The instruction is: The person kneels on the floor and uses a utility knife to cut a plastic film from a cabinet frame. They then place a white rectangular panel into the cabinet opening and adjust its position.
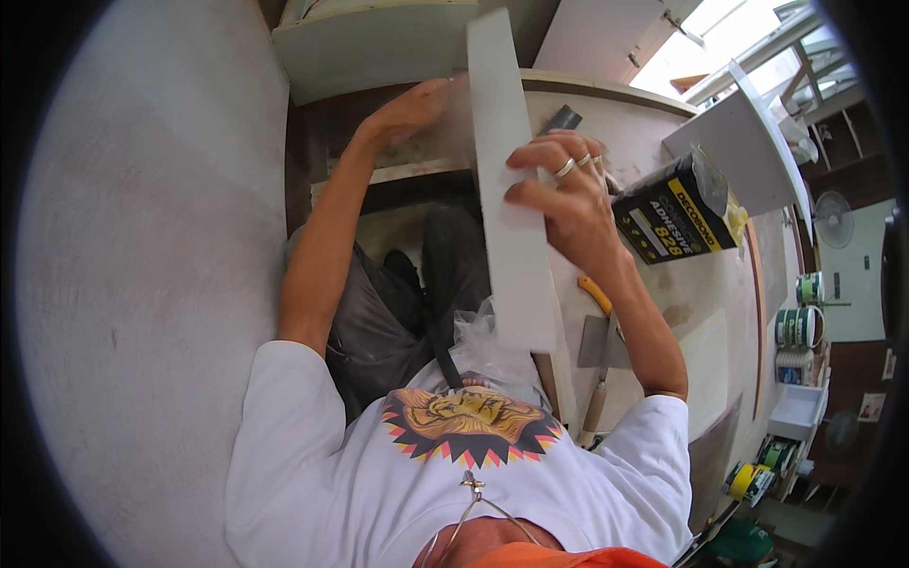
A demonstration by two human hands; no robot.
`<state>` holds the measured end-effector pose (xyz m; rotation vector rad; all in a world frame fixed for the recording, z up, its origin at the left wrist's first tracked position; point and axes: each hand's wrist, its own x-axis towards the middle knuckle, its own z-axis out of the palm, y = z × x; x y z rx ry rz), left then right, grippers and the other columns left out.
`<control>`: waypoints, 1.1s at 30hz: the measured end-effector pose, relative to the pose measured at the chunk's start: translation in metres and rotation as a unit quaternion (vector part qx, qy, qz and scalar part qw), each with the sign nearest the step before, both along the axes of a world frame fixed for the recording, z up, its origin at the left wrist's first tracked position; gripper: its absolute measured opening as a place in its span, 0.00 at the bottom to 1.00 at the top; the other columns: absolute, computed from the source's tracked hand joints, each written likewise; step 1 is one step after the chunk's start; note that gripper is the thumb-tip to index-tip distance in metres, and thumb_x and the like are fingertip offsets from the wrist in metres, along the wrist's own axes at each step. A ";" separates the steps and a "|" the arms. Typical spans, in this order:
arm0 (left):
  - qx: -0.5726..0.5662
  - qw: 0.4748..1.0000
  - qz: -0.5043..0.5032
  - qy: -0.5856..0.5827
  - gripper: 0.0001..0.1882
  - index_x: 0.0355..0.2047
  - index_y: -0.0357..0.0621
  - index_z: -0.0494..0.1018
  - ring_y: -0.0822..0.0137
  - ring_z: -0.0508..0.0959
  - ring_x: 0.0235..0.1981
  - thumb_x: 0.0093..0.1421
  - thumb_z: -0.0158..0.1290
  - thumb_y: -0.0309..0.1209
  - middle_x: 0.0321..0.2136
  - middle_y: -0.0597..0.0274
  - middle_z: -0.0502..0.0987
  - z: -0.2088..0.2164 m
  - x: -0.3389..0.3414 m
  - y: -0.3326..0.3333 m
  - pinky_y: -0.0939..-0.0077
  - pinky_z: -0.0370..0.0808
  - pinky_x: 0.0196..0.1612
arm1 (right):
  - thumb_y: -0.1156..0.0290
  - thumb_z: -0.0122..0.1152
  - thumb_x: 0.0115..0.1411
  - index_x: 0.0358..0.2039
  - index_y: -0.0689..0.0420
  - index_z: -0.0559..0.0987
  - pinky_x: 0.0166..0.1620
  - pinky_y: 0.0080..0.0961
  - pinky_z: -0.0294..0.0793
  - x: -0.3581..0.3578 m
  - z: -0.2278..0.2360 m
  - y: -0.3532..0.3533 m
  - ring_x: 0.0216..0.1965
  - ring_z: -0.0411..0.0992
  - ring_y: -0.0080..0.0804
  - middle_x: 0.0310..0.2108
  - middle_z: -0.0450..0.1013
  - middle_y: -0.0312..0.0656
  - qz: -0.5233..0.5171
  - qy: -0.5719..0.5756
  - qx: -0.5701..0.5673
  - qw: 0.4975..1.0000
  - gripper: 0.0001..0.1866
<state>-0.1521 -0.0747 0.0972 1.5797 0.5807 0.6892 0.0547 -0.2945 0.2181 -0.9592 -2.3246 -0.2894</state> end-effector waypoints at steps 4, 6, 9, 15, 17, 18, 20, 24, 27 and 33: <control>-0.135 0.976 0.033 -0.168 0.26 0.58 0.43 0.70 0.67 0.77 0.50 0.76 0.39 0.51 0.49 0.61 0.78 0.023 0.005 -0.011 0.64 0.74 0.56 | 0.72 0.74 0.44 0.27 0.52 0.82 0.64 0.45 0.63 0.027 -0.026 0.035 0.57 0.70 0.43 0.55 0.73 0.40 -0.011 0.109 -0.036 0.993 0.09; -0.164 0.961 0.036 -0.221 0.25 0.58 0.42 0.70 0.67 0.77 0.51 0.75 0.39 0.47 0.49 0.61 0.77 0.025 0.007 -0.008 0.63 0.74 0.56 | 0.72 0.75 0.45 0.28 0.52 0.83 0.64 0.45 0.63 0.038 -0.041 0.046 0.59 0.69 0.45 0.58 0.72 0.42 -0.024 0.154 -0.068 0.985 0.09; -0.195 0.945 0.055 -0.257 0.22 0.56 0.41 0.71 0.66 0.77 0.49 0.73 0.38 0.43 0.47 0.61 0.77 0.019 0.002 -0.004 0.63 0.74 0.56 | 0.71 0.75 0.49 0.31 0.52 0.84 0.63 0.41 0.66 0.043 -0.061 0.062 0.60 0.69 0.45 0.58 0.71 0.42 -0.022 0.215 -0.138 0.967 0.09; -0.168 0.928 0.102 -0.318 0.21 0.53 0.43 0.70 0.68 0.76 0.44 0.71 0.39 0.43 0.45 0.62 0.77 0.025 -0.001 -0.004 0.65 0.73 0.51 | 0.75 0.75 0.49 0.35 0.54 0.83 0.57 0.33 0.71 0.034 -0.092 0.080 0.55 0.72 0.43 0.55 0.72 0.44 -0.030 0.252 -0.190 0.948 0.12; -0.174 0.903 0.115 -0.375 0.19 0.53 0.42 0.68 0.69 0.75 0.44 0.71 0.42 0.42 0.44 0.63 0.77 0.030 -0.002 -0.005 0.65 0.72 0.50 | 0.74 0.71 0.53 0.41 0.51 0.84 0.56 0.37 0.71 0.027 -0.102 0.088 0.54 0.73 0.44 0.53 0.73 0.43 -0.045 0.244 -0.185 0.951 0.13; -0.136 0.914 0.146 -0.354 0.19 0.54 0.42 0.68 0.69 0.76 0.43 0.70 0.43 0.40 0.44 0.63 0.77 0.027 -0.003 -0.002 0.66 0.72 0.50 | 0.73 0.70 0.55 0.44 0.49 0.84 0.56 0.39 0.71 0.022 -0.104 0.092 0.53 0.73 0.45 0.53 0.73 0.43 -0.051 0.239 -0.183 0.952 0.14; -0.060 0.927 0.206 -0.307 0.18 0.55 0.41 0.67 0.70 0.76 0.43 0.70 0.46 0.36 0.43 0.64 0.78 0.022 -0.006 0.008 0.66 0.73 0.49 | 0.74 0.65 0.58 0.50 0.46 0.82 0.56 0.40 0.72 0.004 -0.097 0.097 0.52 0.74 0.46 0.53 0.74 0.44 -0.056 0.125 -0.126 0.983 0.19; 0.075 0.931 0.283 -0.218 0.16 0.56 0.37 0.66 0.72 0.77 0.41 0.70 0.47 0.29 0.42 0.64 0.79 0.024 -0.019 0.017 0.70 0.74 0.47 | 0.77 0.57 0.61 0.61 0.40 0.77 0.55 0.43 0.74 -0.008 -0.096 0.114 0.51 0.76 0.46 0.52 0.75 0.45 -0.062 -0.041 -0.112 0.991 0.28; 0.182 0.920 0.316 -0.144 0.14 0.55 0.37 0.69 0.69 0.79 0.42 0.71 0.46 0.27 0.43 0.63 0.80 0.028 -0.035 0.023 0.70 0.75 0.46 | 0.83 0.56 0.59 0.63 0.38 0.75 0.55 0.42 0.75 -0.004 -0.080 0.126 0.53 0.74 0.49 0.55 0.75 0.42 -0.068 -0.020 -0.165 0.984 0.33; 0.382 0.865 0.274 0.179 0.18 0.54 0.48 0.75 0.42 0.81 0.44 0.65 0.49 0.27 0.40 0.42 0.82 0.002 -0.018 0.018 0.49 0.75 0.47 | 0.75 0.65 0.60 0.63 0.40 0.75 0.60 0.46 0.68 -0.018 -0.033 0.173 0.49 0.76 0.47 0.51 0.77 0.40 -0.018 -0.004 0.104 0.994 0.30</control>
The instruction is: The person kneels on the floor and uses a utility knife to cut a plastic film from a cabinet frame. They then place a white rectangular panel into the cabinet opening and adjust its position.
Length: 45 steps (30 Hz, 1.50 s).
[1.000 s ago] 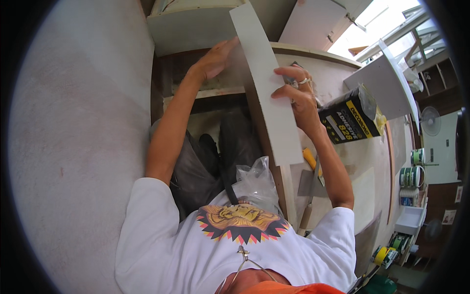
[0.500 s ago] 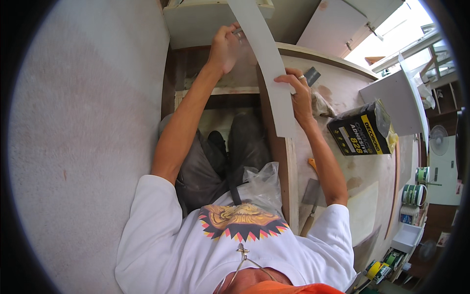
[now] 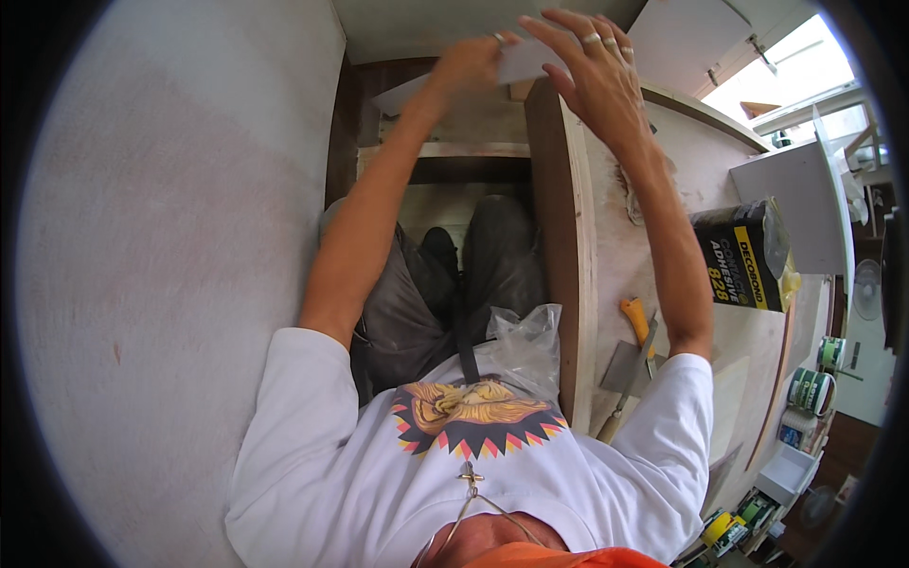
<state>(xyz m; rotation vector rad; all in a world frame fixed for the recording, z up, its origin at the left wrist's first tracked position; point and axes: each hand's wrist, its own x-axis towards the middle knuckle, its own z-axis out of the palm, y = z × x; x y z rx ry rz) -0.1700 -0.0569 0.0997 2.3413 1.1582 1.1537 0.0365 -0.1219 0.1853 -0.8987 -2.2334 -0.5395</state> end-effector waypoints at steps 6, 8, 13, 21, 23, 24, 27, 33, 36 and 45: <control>-0.069 0.992 0.024 0.102 0.20 0.56 0.45 0.73 0.45 0.80 0.50 0.63 0.51 0.26 0.45 0.46 0.82 -0.023 0.040 0.016 0.50 0.74 0.54 | 0.67 0.64 0.63 0.57 0.43 0.79 0.56 0.48 0.68 0.030 -0.047 0.081 0.51 0.77 0.43 0.44 0.81 0.39 -0.126 -0.137 -0.230 0.955 0.21; -0.008 0.995 0.097 0.024 0.20 0.56 0.46 0.73 0.47 0.77 0.54 0.63 0.52 0.26 0.49 0.49 0.80 -0.049 0.046 0.034 0.48 0.70 0.60 | 0.65 0.60 0.65 0.57 0.41 0.79 0.55 0.50 0.68 0.045 -0.062 0.108 0.51 0.78 0.42 0.43 0.82 0.40 -0.137 -0.167 -0.242 0.946 0.19; 0.097 0.948 0.253 -0.166 0.20 0.56 0.48 0.73 0.50 0.73 0.60 0.63 0.52 0.26 0.54 0.54 0.76 -0.066 0.034 0.034 0.46 0.61 0.67 | 0.56 0.60 0.66 0.48 0.47 0.84 0.53 0.50 0.69 0.093 -0.094 0.164 0.44 0.79 0.47 0.36 0.82 0.45 -0.088 -0.075 -0.296 0.948 0.15; 0.100 0.967 0.222 -0.073 0.18 0.53 0.46 0.76 0.52 0.76 0.56 0.63 0.54 0.32 0.51 0.54 0.78 -0.033 0.016 0.010 0.47 0.62 0.68 | 0.66 0.63 0.64 0.51 0.52 0.81 0.55 0.47 0.70 0.074 -0.039 0.162 0.50 0.77 0.48 0.45 0.81 0.45 -0.007 -0.173 -0.231 0.957 0.15; -0.059 0.974 0.202 -0.081 0.18 0.52 0.46 0.77 0.54 0.78 0.46 0.62 0.58 0.35 0.45 0.54 0.81 -0.036 0.010 0.005 0.59 0.70 0.57 | 0.62 0.64 0.63 0.52 0.52 0.81 0.62 0.48 0.65 0.039 -0.016 0.149 0.54 0.74 0.46 0.47 0.80 0.45 0.043 -0.195 -0.158 0.967 0.18; -0.136 0.969 0.188 -0.085 0.18 0.51 0.45 0.78 0.55 0.80 0.41 0.62 0.60 0.36 0.42 0.54 0.82 -0.039 0.008 0.007 0.64 0.73 0.52 | 0.57 0.64 0.63 0.50 0.52 0.82 0.67 0.49 0.60 0.021 -0.008 0.143 0.57 0.73 0.43 0.48 0.80 0.44 0.073 -0.189 -0.096 0.975 0.19; -0.147 0.944 0.210 -0.206 0.14 0.46 0.41 0.79 0.66 0.79 0.34 0.64 0.60 0.35 0.34 0.60 0.83 -0.049 -0.005 0.001 0.74 0.73 0.45 | 0.51 0.66 0.62 0.58 0.49 0.76 0.74 0.52 0.48 0.004 0.016 0.124 0.67 0.63 0.42 0.64 0.65 0.46 0.038 -0.119 -0.014 0.992 0.27; -0.166 0.880 0.123 -0.428 0.18 0.52 0.34 0.77 0.72 0.75 0.42 0.68 0.56 0.34 0.42 0.60 0.82 -0.056 -0.009 0.010 0.74 0.72 0.50 | 0.68 0.70 0.58 0.64 0.54 0.70 0.58 0.44 0.71 0.013 -0.045 0.132 0.56 0.72 0.52 0.55 0.74 0.54 0.049 0.122 -0.098 0.987 0.33; -0.179 0.866 0.108 -0.455 0.16 0.50 0.35 0.78 0.72 0.75 0.44 0.68 0.56 0.33 0.44 0.61 0.82 -0.053 -0.021 -0.002 0.73 0.71 0.51 | 0.68 0.72 0.58 0.64 0.57 0.70 0.58 0.42 0.72 -0.012 -0.084 0.109 0.56 0.73 0.49 0.56 0.73 0.55 0.091 0.110 -0.270 0.952 0.34; -0.125 0.811 -0.024 -0.571 0.19 0.58 0.40 0.71 0.73 0.75 0.53 0.70 0.56 0.33 0.50 0.64 0.77 -0.022 -0.013 -0.018 0.74 0.69 0.58 | 0.59 0.66 0.65 0.50 0.61 0.81 0.44 0.30 0.76 -0.046 -0.113 0.091 0.38 0.79 0.32 0.32 0.81 0.47 0.126 0.224 -0.473 0.843 0.20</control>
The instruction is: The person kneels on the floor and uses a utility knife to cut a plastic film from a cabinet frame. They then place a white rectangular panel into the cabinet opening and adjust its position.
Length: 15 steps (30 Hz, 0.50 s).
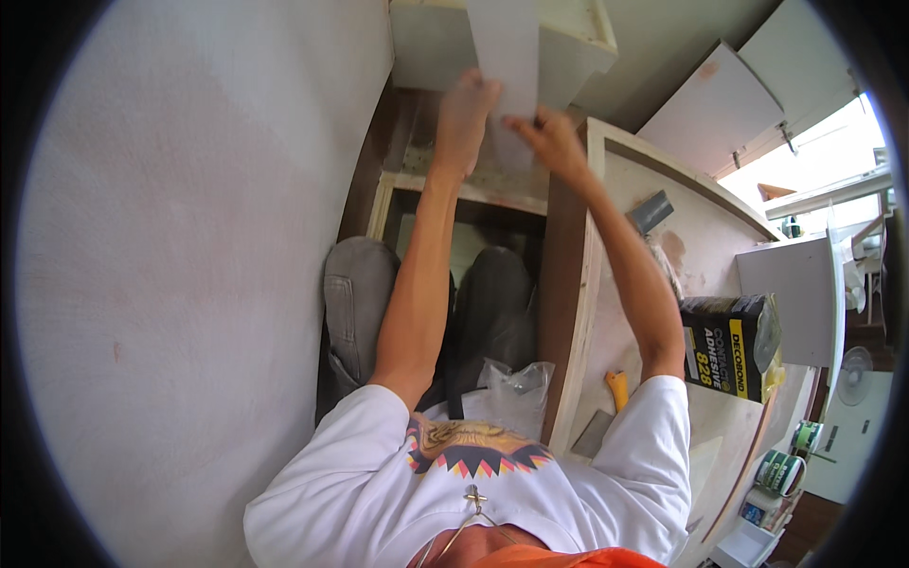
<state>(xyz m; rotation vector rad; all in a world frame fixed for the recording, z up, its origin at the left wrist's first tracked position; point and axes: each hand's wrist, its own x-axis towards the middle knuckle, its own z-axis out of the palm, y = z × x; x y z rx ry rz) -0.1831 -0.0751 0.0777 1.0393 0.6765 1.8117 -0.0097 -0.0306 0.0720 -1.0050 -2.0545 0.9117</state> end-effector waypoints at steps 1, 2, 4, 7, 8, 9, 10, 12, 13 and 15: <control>0.023 1.000 0.003 0.003 0.21 0.60 0.40 0.70 0.71 0.74 0.55 0.70 0.56 0.33 0.51 0.63 0.77 0.013 0.005 0.000 0.73 0.69 0.59 | 0.59 0.65 0.66 0.48 0.61 0.83 0.41 0.29 0.76 0.019 0.000 0.020 0.34 0.77 0.29 0.29 0.80 0.47 -0.035 -0.061 0.132 0.989 0.18; 0.021 0.999 0.030 0.006 0.22 0.61 0.41 0.69 0.70 0.74 0.56 0.70 0.56 0.34 0.53 0.63 0.76 0.020 -0.001 -0.004 0.72 0.69 0.60 | 0.60 0.63 0.67 0.48 0.61 0.83 0.39 0.31 0.76 0.031 0.015 0.033 0.33 0.78 0.32 0.30 0.80 0.48 -0.046 -0.086 0.214 0.972 0.18; 0.024 0.997 0.073 0.010 0.24 0.64 0.42 0.67 0.67 0.74 0.57 0.70 0.56 0.35 0.56 0.61 0.74 0.028 -0.008 -0.007 0.70 0.68 0.61 | 0.61 0.60 0.69 0.50 0.59 0.83 0.36 0.35 0.76 0.062 0.052 0.059 0.30 0.79 0.39 0.31 0.81 0.51 -0.101 -0.137 0.379 0.909 0.17; -0.058 0.992 0.103 -0.037 0.26 0.65 0.42 0.65 0.65 0.74 0.59 0.70 0.56 0.37 0.60 0.58 0.72 -0.008 -0.024 -0.003 0.67 0.68 0.63 | 0.64 0.57 0.69 0.54 0.54 0.80 0.42 0.44 0.76 0.060 0.136 0.058 0.40 0.80 0.53 0.40 0.82 0.52 -0.108 -0.192 0.433 0.874 0.16; -0.088 0.989 0.102 -0.063 0.27 0.65 0.42 0.65 0.65 0.74 0.59 0.70 0.56 0.37 0.60 0.58 0.71 -0.020 -0.019 0.000 0.66 0.68 0.63 | 0.64 0.57 0.69 0.54 0.52 0.80 0.44 0.44 0.76 0.060 0.144 0.053 0.42 0.79 0.53 0.40 0.81 0.52 -0.101 -0.272 0.418 0.861 0.16; -0.111 0.985 0.095 -0.087 0.28 0.66 0.43 0.63 0.64 0.73 0.60 0.70 0.57 0.38 0.60 0.57 0.71 -0.035 -0.016 0.002 0.64 0.68 0.64 | 0.65 0.57 0.69 0.54 0.51 0.80 0.45 0.44 0.76 0.058 0.147 0.051 0.43 0.79 0.52 0.41 0.81 0.51 -0.090 -0.346 0.402 0.843 0.15; -0.134 0.981 0.090 -0.110 0.30 0.67 0.43 0.62 0.63 0.73 0.61 0.69 0.57 0.39 0.61 0.57 0.70 -0.050 -0.011 0.001 0.63 0.67 0.64 | 0.65 0.57 0.69 0.54 0.50 0.80 0.47 0.45 0.76 0.054 0.146 0.054 0.45 0.78 0.52 0.42 0.81 0.51 -0.075 -0.416 0.384 0.821 0.15; -0.176 0.969 0.062 -0.162 0.36 0.69 0.44 0.57 0.62 0.71 0.63 0.67 0.59 0.42 0.64 0.55 0.67 -0.081 0.012 0.002 0.59 0.65 0.66 | 0.64 0.59 0.66 0.53 0.45 0.81 0.44 0.45 0.79 0.071 0.103 0.076 0.42 0.80 0.49 0.42 0.81 0.47 -0.037 -0.471 0.372 0.799 0.15; -0.196 0.961 0.056 -0.188 0.41 0.72 0.45 0.54 0.62 0.69 0.64 0.65 0.61 0.43 0.66 0.53 0.65 -0.099 0.023 0.001 0.57 0.63 0.67 | 0.64 0.60 0.66 0.53 0.45 0.81 0.44 0.45 0.79 0.069 0.082 0.080 0.42 0.81 0.49 0.41 0.81 0.47 -0.013 -0.474 0.357 0.805 0.15; -0.225 0.946 0.051 -0.227 0.49 0.74 0.47 0.46 0.60 0.66 0.67 0.63 0.63 0.45 0.68 0.52 0.61 -0.124 0.033 0.007 0.53 0.60 0.69 | 0.66 0.60 0.65 0.53 0.47 0.81 0.45 0.45 0.79 0.052 0.052 0.086 0.43 0.80 0.50 0.41 0.82 0.47 0.021 -0.491 0.310 0.814 0.15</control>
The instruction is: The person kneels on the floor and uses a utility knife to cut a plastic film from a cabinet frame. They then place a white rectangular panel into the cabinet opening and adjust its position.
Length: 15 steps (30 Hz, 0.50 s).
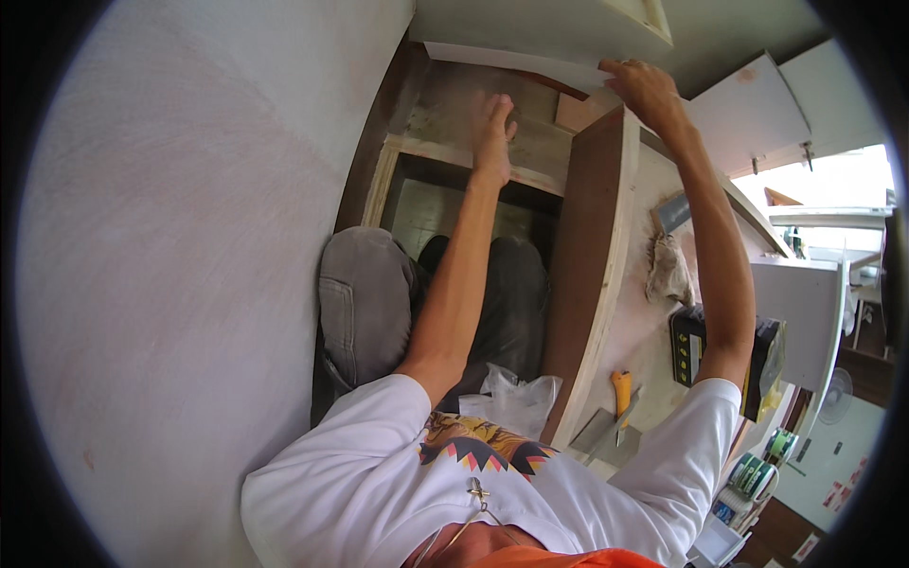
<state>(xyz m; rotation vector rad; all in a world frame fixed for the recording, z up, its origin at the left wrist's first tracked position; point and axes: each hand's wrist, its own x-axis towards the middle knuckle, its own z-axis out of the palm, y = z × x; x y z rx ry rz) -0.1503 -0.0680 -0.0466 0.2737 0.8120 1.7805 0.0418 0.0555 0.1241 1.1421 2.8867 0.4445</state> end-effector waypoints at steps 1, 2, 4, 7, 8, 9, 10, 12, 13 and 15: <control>-0.012 1.000 0.003 -0.013 0.52 0.75 0.48 0.41 0.59 0.63 0.68 0.62 0.64 0.46 0.69 0.52 0.60 -0.012 0.001 0.005 0.52 0.58 0.70 | 0.67 0.60 0.65 0.53 0.48 0.80 0.46 0.45 0.78 -0.015 -0.015 0.002 0.44 0.80 0.50 0.41 0.81 0.47 -0.009 -0.014 -0.032 0.999 0.15; -0.023 0.999 -0.003 -0.028 0.56 0.76 0.50 0.37 0.58 0.61 0.69 0.62 0.64 0.47 0.70 0.52 0.58 -0.015 0.002 0.007 0.50 0.57 0.71 | 0.68 0.60 0.65 0.53 0.49 0.80 0.46 0.45 0.78 -0.020 -0.030 0.003 0.45 0.79 0.50 0.40 0.81 0.48 -0.027 -0.029 -0.063 0.997 0.15; -0.016 0.999 0.006 -0.031 0.56 0.75 0.48 0.37 0.52 0.61 0.69 0.62 0.64 0.48 0.69 0.48 0.58 -0.018 -0.003 0.024 0.49 0.63 0.68 | 0.68 0.60 0.65 0.54 0.49 0.79 0.46 0.46 0.78 -0.025 -0.060 0.013 0.45 0.79 0.51 0.40 0.81 0.48 -0.005 -0.032 -0.064 0.997 0.16; -0.023 0.998 0.060 -0.018 0.55 0.74 0.47 0.37 0.47 0.61 0.68 0.61 0.66 0.45 0.68 0.48 0.59 -0.019 -0.014 0.048 0.47 0.69 0.65 | 0.68 0.60 0.66 0.56 0.50 0.79 0.47 0.47 0.78 -0.038 -0.092 0.019 0.44 0.79 0.52 0.40 0.82 0.48 -0.015 -0.038 -0.110 0.993 0.18; -0.023 0.996 0.088 -0.011 0.55 0.74 0.47 0.38 0.46 0.62 0.67 0.60 0.66 0.44 0.67 0.49 0.59 -0.022 -0.020 0.056 0.47 0.71 0.64 | 0.67 0.60 0.66 0.56 0.50 0.78 0.47 0.48 0.77 -0.044 -0.097 0.021 0.44 0.79 0.52 0.40 0.82 0.48 -0.022 -0.041 -0.127 0.991 0.18; -0.043 0.994 0.095 -0.012 0.55 0.74 0.48 0.39 0.47 0.63 0.67 0.60 0.67 0.42 0.67 0.50 0.60 -0.026 -0.025 0.062 0.48 0.72 0.62 | 0.67 0.60 0.66 0.56 0.50 0.78 0.47 0.48 0.77 -0.048 -0.103 0.021 0.44 0.79 0.52 0.40 0.82 0.48 -0.028 -0.033 -0.125 0.991 0.18; -0.063 0.993 0.102 -0.014 0.55 0.74 0.48 0.40 0.49 0.64 0.66 0.59 0.68 0.41 0.67 0.51 0.60 -0.029 -0.029 0.068 0.48 0.74 0.61 | 0.66 0.61 0.65 0.56 0.50 0.78 0.48 0.49 0.77 -0.051 -0.109 0.018 0.44 0.79 0.52 0.40 0.82 0.49 -0.036 -0.025 -0.123 0.991 0.19; -0.091 0.990 0.108 -0.017 0.54 0.73 0.49 0.43 0.51 0.66 0.64 0.58 0.69 0.38 0.65 0.53 0.62 -0.030 -0.034 0.082 0.50 0.77 0.59 | 0.65 0.62 0.64 0.54 0.50 0.79 0.48 0.48 0.77 -0.045 -0.121 0.025 0.44 0.79 0.52 0.39 0.82 0.48 -0.046 0.016 -0.116 0.992 0.18; -0.102 0.989 0.108 -0.017 0.53 0.72 0.50 0.45 0.52 0.67 0.64 0.57 0.69 0.37 0.65 0.54 0.63 -0.031 -0.035 0.088 0.50 0.78 0.58 | 0.64 0.63 0.63 0.51 0.50 0.80 0.47 0.47 0.78 -0.034 -0.123 0.031 0.44 0.80 0.51 0.39 0.82 0.47 -0.050 0.050 -0.114 0.991 0.16; -0.119 0.987 0.111 -0.009 0.50 0.71 0.50 0.48 0.53 0.68 0.63 0.56 0.70 0.36 0.64 0.55 0.64 -0.035 -0.038 0.097 0.51 0.80 0.58 | 0.63 0.64 0.61 0.47 0.50 0.82 0.47 0.46 0.79 -0.014 -0.125 0.043 0.44 0.80 0.51 0.39 0.82 0.46 -0.084 0.048 -0.133 0.986 0.14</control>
